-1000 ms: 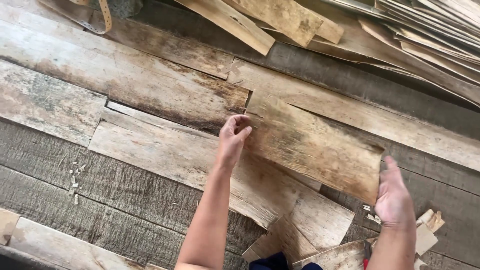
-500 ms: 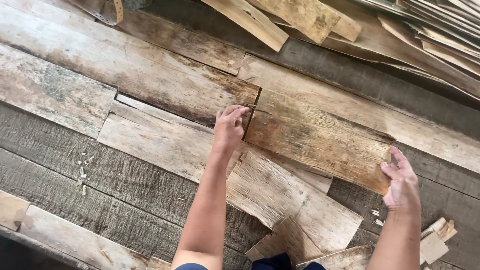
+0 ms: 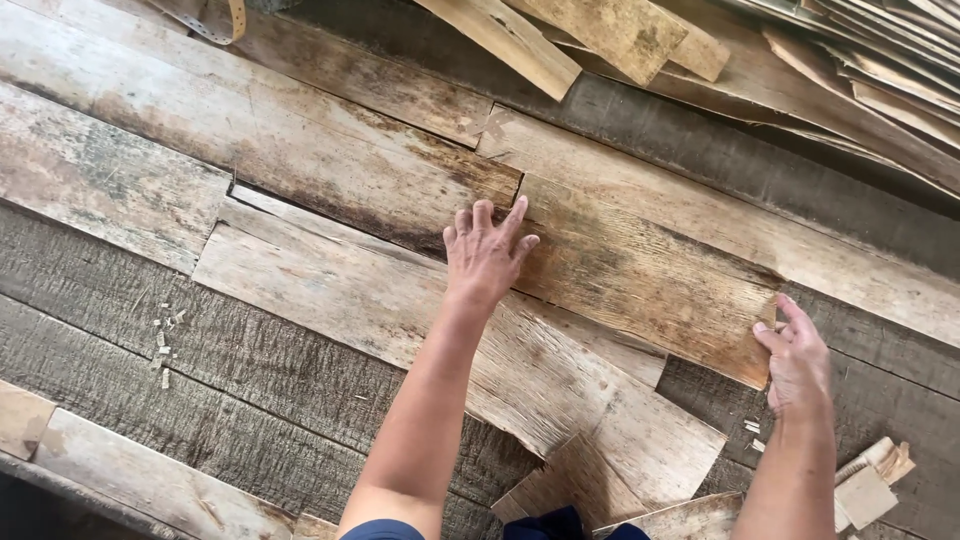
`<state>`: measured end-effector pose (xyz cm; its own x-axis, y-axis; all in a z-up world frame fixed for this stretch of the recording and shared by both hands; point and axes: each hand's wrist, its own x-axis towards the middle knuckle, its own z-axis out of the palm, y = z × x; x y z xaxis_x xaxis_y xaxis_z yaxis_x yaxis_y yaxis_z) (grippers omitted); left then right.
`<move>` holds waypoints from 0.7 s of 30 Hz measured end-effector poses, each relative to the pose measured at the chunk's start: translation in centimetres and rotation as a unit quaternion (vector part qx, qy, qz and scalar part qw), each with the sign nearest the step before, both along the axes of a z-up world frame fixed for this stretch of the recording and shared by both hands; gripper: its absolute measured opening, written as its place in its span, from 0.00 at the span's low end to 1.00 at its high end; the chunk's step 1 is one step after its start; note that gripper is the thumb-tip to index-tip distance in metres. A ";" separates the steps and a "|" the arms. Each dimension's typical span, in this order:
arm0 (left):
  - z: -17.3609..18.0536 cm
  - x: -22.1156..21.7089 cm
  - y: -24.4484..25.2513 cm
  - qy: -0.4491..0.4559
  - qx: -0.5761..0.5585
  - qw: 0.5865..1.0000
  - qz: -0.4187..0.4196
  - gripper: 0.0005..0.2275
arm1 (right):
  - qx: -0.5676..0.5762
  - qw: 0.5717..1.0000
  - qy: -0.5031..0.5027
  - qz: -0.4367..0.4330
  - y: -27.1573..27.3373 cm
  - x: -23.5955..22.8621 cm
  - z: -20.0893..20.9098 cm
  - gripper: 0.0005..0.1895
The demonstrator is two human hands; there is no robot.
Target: The person arranges rectangular wood planks on a wooden workbench, using a red utility knife to trim edges and fit pieces together. The person repeatedly picks up planks, aligns them, and cuts small sections to create a continuous surface.
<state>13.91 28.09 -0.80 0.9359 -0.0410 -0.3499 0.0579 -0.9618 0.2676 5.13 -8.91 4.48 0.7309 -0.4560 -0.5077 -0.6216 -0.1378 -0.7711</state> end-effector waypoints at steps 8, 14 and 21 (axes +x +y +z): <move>-3.8 1.3 -2.7 -0.096 -0.027 0.993 -0.055 0.25 | -0.058 0.997 0.024 0.043 0.8 0.0 0.6 0.33; -4.6 0.9 -3.1 -0.123 -0.005 0.990 -0.062 0.33 | -0.047 0.998 0.019 0.038 0.1 0.0 -0.3 0.34; -5.4 0.6 -2.7 -0.197 -0.033 0.978 -0.054 0.28 | -0.041 0.998 0.033 0.031 1.2 0.1 0.8 0.33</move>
<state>14.49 25.37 -6.15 0.9866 -0.1575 0.0431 -0.1631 -0.9362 0.3112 5.25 -7.76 5.26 0.7248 -0.4539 -0.5183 -0.6592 -0.2385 -0.7131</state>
